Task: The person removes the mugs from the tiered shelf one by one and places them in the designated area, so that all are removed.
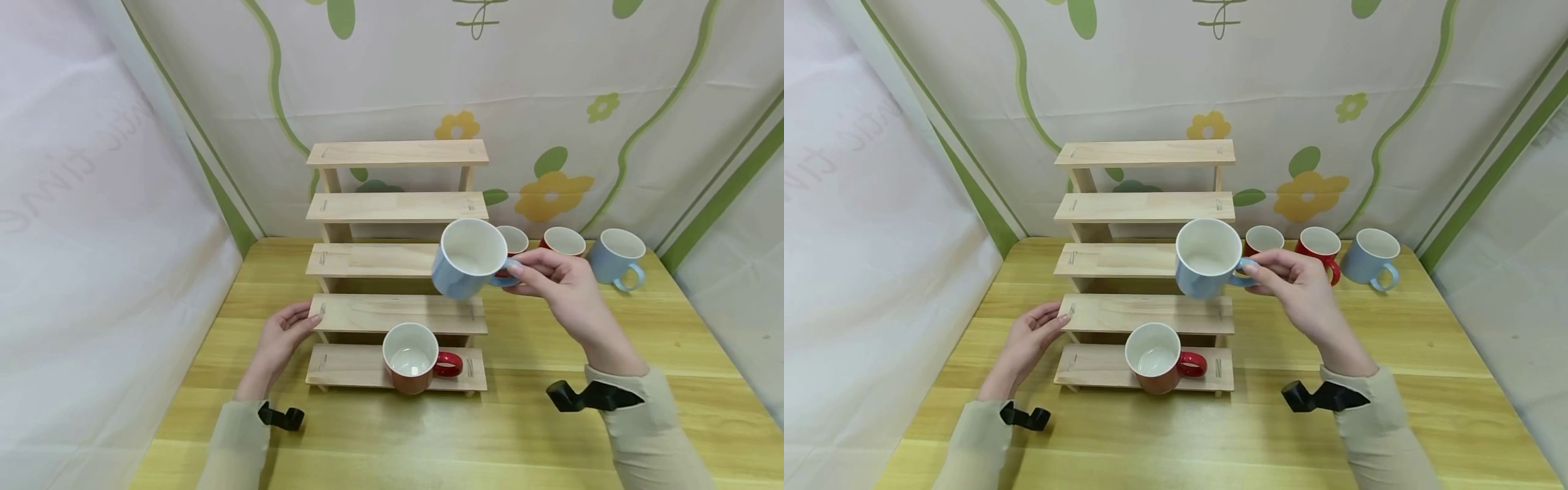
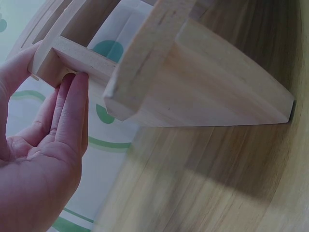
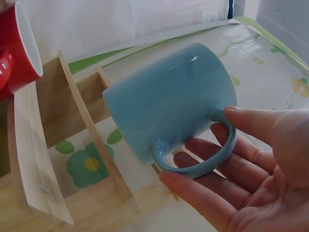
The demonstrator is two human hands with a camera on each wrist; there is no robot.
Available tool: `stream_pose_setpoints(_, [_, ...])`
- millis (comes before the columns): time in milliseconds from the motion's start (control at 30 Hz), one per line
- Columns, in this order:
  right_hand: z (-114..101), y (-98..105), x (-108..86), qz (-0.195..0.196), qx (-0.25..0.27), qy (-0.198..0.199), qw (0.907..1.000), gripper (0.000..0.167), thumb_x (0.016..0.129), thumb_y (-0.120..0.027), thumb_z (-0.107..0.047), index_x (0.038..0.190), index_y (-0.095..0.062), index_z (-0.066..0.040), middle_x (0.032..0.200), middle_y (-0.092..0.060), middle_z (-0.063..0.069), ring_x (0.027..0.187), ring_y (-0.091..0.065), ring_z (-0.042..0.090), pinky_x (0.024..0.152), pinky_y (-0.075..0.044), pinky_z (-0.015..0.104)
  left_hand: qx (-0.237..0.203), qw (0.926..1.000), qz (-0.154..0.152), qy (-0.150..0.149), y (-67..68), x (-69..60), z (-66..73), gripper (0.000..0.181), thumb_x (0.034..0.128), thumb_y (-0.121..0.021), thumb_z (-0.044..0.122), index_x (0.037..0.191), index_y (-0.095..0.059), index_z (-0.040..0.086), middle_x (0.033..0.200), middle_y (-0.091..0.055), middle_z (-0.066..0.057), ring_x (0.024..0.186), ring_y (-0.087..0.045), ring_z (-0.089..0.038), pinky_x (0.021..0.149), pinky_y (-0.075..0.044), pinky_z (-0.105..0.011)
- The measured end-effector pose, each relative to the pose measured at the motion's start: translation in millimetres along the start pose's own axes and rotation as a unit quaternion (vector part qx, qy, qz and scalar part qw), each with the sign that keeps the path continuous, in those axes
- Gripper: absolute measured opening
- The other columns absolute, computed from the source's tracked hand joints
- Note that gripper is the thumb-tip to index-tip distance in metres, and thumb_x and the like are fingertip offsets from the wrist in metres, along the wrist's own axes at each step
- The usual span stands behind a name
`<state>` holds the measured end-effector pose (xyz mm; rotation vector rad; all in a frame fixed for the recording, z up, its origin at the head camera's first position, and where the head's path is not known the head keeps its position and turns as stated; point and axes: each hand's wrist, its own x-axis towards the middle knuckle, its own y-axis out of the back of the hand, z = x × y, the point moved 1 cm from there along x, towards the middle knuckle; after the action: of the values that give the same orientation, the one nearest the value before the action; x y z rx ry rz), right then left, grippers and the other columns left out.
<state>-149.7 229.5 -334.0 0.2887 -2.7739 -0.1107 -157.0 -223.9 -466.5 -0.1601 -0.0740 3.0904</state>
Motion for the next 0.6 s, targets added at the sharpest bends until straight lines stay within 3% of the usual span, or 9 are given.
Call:
stream_pose_setpoints(233, [-2,11,-8.1,0.025,0.012,-0.017,0.9995,0.016,0.099,-0.065,0.000,0.110,-0.068,0.013,0.101,-0.072,0.021,0.087,-0.074,0.028,0.079,-0.060,0.039,-0.003,1.0000,0.000,0.001,0.5,-0.4,0.0,0.048,0.0981,-0.071,0.009,0.138,-0.051,-0.011,0.119,-0.062,-0.011,0.106,-0.063,-0.016,0.092,-0.055,-0.026])
stream_pose_setpoints(400, [-5,20,-13.8,0.054,0.006,-0.034,0.9979,0.019,0.098,-0.068,-0.003,0.111,-0.068,0.011,0.100,-0.073,0.018,0.086,-0.074,0.026,0.079,-0.060,0.037,-0.004,1.0000,0.001,0.002,0.3,-1.2,0.3,0.048,0.0982,-0.070,0.009,0.138,-0.051,-0.011,0.118,-0.062,-0.011,0.106,-0.063,-0.016,0.092,-0.055,-0.026])
stream_pose_setpoints(600, [-1,37,-23.3,0.074,0.039,-0.009,0.9964,0.018,0.099,-0.064,0.004,0.111,-0.064,0.017,0.100,-0.074,0.015,0.087,-0.074,0.024,0.078,-0.059,0.037,-0.008,1.0000,0.003,0.006,-0.3,-0.3,0.4,0.048,0.0975,-0.071,0.009,0.137,-0.052,-0.010,0.118,-0.062,-0.011,0.105,-0.063,-0.016,0.092,-0.055,-0.027])
